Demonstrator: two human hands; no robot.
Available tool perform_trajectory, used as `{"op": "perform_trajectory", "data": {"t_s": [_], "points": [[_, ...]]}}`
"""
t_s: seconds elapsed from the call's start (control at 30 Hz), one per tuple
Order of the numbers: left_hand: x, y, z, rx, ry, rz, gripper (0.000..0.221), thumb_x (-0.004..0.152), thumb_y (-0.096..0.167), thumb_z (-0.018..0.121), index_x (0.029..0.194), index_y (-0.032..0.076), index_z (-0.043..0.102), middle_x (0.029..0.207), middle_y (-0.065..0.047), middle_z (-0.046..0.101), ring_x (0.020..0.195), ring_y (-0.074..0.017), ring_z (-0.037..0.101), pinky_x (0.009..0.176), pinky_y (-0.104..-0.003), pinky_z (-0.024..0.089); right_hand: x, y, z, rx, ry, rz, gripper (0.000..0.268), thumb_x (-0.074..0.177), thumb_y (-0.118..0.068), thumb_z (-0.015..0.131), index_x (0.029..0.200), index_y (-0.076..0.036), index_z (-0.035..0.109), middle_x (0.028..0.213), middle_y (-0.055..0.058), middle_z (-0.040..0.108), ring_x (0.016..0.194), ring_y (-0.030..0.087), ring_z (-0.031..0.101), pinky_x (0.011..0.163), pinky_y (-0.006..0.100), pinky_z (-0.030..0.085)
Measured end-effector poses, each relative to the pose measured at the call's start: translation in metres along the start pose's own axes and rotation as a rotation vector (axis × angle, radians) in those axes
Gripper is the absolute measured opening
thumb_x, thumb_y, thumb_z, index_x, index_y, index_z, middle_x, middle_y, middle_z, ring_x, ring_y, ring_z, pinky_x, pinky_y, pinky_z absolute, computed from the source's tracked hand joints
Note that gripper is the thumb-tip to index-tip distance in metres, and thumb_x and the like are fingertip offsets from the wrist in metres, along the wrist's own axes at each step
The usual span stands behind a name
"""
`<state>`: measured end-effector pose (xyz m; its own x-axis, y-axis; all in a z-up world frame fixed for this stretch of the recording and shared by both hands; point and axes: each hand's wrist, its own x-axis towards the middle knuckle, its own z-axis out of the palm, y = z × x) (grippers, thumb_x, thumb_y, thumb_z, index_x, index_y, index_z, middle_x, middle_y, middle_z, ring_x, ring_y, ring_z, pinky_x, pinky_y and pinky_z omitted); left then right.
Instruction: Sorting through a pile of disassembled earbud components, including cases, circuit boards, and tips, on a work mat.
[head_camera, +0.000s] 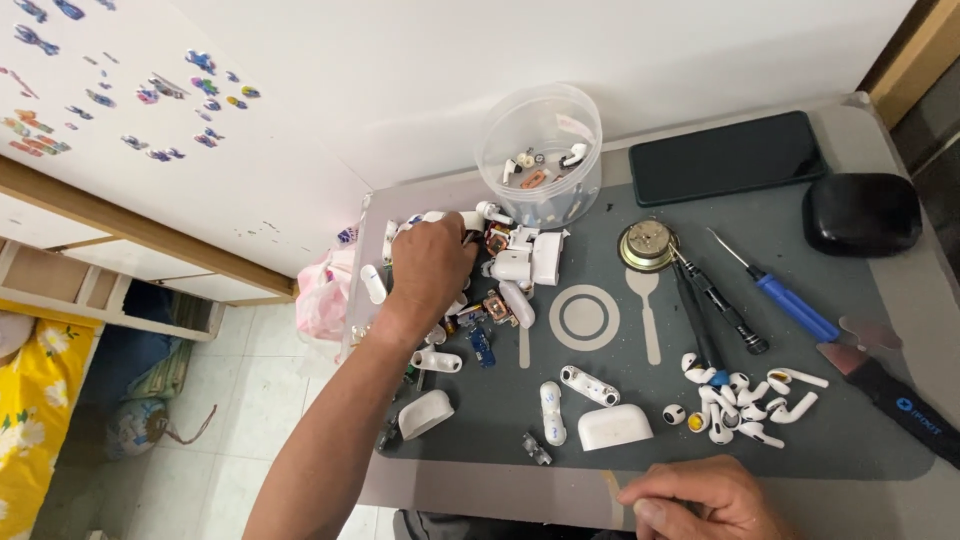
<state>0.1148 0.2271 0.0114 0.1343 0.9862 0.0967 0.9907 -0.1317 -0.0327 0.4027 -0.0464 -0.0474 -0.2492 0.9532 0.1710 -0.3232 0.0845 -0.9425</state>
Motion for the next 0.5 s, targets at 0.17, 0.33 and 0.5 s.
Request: {"op": "perform_trajectory", "data": {"t_s": [0.17,0.33,0.5], "points": [[0.000,0.002,-0.033,-0.136,-0.284,-0.072,0.016,0.098,0.013,0.060,0.113,0.014,0.067,0.077,-0.002,0.073,0.060,-0.0135,0.061,0.048,-0.019,0.050,-0.005,-0.003,-0.007,0.005,0.009,0.232,0.026,0.088,-0.016,0.075,0.105,-0.003,0.089,0.073,0.015,0.087,0.053,0.023,0.075,0.044,0.046,0.062],[-0.009,-0.006,-0.082,-0.444,-0.237,-0.223,0.055,0.084,0.030,0.066,0.138,0.021,0.068,0.111,-0.008,0.076,0.089,-0.0213,0.070,0.081,-0.038,0.049,0.016,-0.048,0.008,-0.213,-0.097,0.046,0.021,0.093,-0.017,0.068,0.091,-0.003,0.083,0.067,0.004,0.080,0.057,0.013,0.073,0.055,0.031,0.058],[-0.045,0.028,-0.144,-0.844,-0.195,-0.423,0.035,0.089,0.009,0.059,0.123,0.009,0.068,0.094,-0.006,0.068,0.069,-0.0164,0.059,0.059,-0.029,0.045,0.013,-0.046,0.005,-0.172,-0.114,0.035,0.017,0.093,-0.014,0.069,0.096,-0.003,0.082,0.071,0.008,0.079,0.060,0.014,0.076,0.056,0.029,0.061]]}}
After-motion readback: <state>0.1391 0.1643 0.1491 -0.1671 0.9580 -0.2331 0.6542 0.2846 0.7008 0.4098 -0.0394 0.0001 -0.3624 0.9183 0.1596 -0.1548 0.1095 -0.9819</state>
